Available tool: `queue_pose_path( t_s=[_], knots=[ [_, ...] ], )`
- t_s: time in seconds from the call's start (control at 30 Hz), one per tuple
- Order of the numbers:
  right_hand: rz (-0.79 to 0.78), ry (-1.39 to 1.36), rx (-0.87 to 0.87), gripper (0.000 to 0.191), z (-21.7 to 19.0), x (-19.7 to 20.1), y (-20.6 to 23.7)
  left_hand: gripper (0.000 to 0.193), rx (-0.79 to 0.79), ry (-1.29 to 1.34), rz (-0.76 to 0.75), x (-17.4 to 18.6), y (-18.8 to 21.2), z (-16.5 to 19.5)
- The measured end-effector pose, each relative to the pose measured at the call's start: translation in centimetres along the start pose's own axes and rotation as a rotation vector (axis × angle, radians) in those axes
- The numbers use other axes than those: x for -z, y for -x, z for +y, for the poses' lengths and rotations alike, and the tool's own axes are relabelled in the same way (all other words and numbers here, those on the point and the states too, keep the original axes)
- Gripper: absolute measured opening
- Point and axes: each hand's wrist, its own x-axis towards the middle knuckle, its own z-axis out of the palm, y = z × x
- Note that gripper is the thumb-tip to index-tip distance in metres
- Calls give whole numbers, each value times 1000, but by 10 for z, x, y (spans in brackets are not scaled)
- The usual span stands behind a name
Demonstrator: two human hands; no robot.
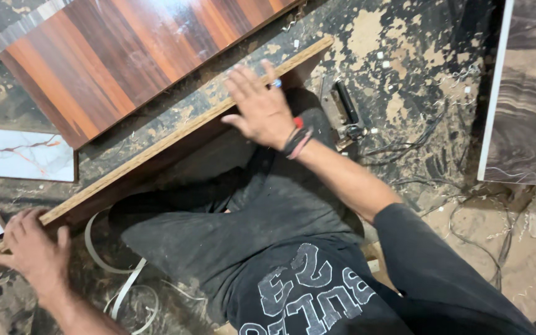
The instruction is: The person sits on the floor and applies white edge banding tape to the edges of laminated particle board panels. They press the tape along a panel edge, run a heated edge banding iron over it to activate the glue, then press and trim the banding by hand, working on one panel edge at a time across their lap.
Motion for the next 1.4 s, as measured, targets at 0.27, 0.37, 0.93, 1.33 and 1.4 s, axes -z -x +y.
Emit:
queue_pose_path(
  t_s=[0.27,0.37,0.93,1.33,1.4],
  knots=[
    [17,-106,60,80,-65,-27,-10,64,-174,344,95,46,-71,195],
    [-22,-127,111,77,-57,-24,-7,53,-221,387,212,65,-88,253],
    [155,-442,-122,68,96,21,37,45,-237,448,257,76,-88,260],
    [287,-930,-267,31,69,38,9,44,-155,465,387,109,-98,216],
    [342,-891,-97,36,52,64,-5,44,-150,466,441,129,-91,191]
  ],
)
